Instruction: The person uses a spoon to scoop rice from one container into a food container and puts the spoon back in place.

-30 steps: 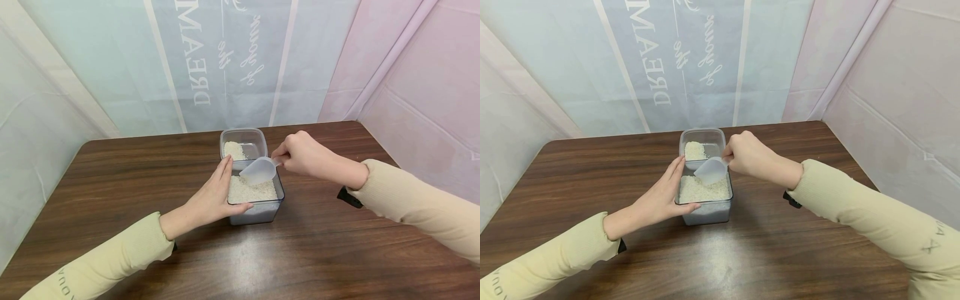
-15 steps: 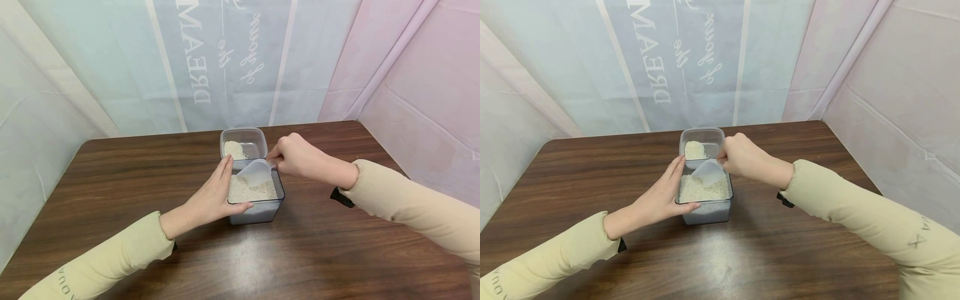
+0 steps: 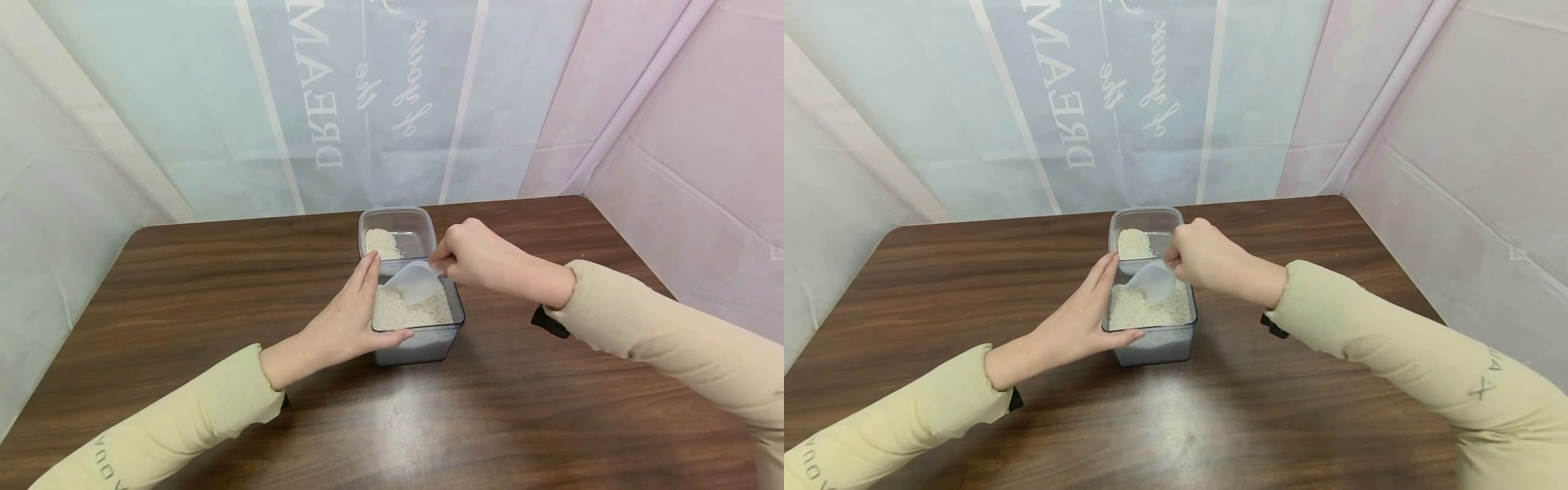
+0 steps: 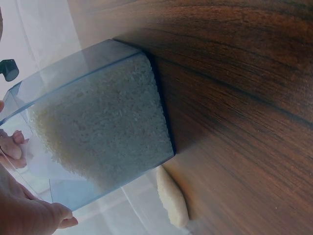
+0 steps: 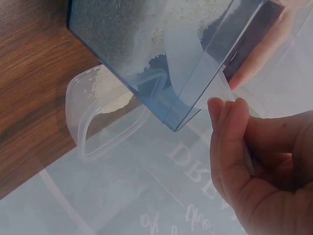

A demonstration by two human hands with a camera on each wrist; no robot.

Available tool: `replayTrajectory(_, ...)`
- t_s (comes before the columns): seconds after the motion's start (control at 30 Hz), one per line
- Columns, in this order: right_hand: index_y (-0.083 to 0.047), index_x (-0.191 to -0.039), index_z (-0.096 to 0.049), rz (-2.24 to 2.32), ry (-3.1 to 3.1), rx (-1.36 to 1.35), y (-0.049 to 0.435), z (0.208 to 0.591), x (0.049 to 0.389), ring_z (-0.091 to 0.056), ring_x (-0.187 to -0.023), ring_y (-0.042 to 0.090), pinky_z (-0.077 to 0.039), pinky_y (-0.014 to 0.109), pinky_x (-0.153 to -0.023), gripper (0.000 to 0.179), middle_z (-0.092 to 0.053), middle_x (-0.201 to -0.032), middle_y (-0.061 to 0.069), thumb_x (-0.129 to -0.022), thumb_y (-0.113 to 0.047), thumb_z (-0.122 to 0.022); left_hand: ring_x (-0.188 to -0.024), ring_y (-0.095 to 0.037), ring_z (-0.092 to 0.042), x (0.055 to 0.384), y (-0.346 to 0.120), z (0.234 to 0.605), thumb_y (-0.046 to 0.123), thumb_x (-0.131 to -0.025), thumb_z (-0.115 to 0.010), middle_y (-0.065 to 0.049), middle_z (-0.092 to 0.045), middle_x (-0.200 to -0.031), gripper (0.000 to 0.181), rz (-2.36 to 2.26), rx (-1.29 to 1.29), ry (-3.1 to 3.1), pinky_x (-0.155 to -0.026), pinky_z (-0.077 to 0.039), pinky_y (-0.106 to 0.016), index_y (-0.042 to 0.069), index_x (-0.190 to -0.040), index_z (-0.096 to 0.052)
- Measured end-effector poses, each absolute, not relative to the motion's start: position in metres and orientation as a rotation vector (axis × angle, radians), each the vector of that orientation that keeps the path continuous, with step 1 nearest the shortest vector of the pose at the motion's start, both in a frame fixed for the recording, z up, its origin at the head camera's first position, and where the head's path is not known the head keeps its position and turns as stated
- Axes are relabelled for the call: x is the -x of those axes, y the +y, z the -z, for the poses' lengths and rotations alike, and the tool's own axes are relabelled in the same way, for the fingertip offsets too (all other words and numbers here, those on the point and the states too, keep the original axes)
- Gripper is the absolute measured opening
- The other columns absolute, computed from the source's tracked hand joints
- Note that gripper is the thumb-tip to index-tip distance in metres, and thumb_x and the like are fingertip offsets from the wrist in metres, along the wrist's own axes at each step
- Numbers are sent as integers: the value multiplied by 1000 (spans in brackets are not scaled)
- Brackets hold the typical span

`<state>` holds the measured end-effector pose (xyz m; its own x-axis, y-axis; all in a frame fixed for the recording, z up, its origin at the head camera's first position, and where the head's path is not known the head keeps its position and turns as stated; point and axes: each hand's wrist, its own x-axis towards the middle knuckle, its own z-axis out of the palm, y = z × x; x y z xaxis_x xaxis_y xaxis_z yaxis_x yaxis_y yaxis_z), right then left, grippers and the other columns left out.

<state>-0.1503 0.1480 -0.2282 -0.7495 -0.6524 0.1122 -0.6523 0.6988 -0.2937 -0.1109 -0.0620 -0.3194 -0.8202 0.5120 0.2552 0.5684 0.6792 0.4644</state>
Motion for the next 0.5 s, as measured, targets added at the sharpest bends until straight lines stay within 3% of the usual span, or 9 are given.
replayTrajectory(0.13,-4,-76,-74,521,2870,1095,147,229,151,-45,-57,6,-37,21,-52,33,-66,-68,2,-69,14,-48,-137,-24,-14,111,-62,318,55,-73,-66,-20,-11,-148,109,831,898,-2789,-107,-25,-36,-8,-142,-11)
replayTrajectory(0.27,0,-83,-74,531,2841,1080,147,230,152,-58,-64,8,-44,22,-55,28,-69,-77,8,-70,13,-52,-137,-24,-13,112,-62,316,56,-73,-65,-20,-10,-149,108,837,895,-2800,-107,-24,-35,-8,-142,-12)
replayTrajectory(0.5,-1,-82,-74,539,2792,1080,146,228,153,-54,-61,6,-43,21,-55,29,-69,-73,6,-71,15,-52,-137,-24,-13,114,-63,314,55,-73,-65,-21,-11,-148,108,831,903,-2801,-107,-24,-35,-8,-142,-12)
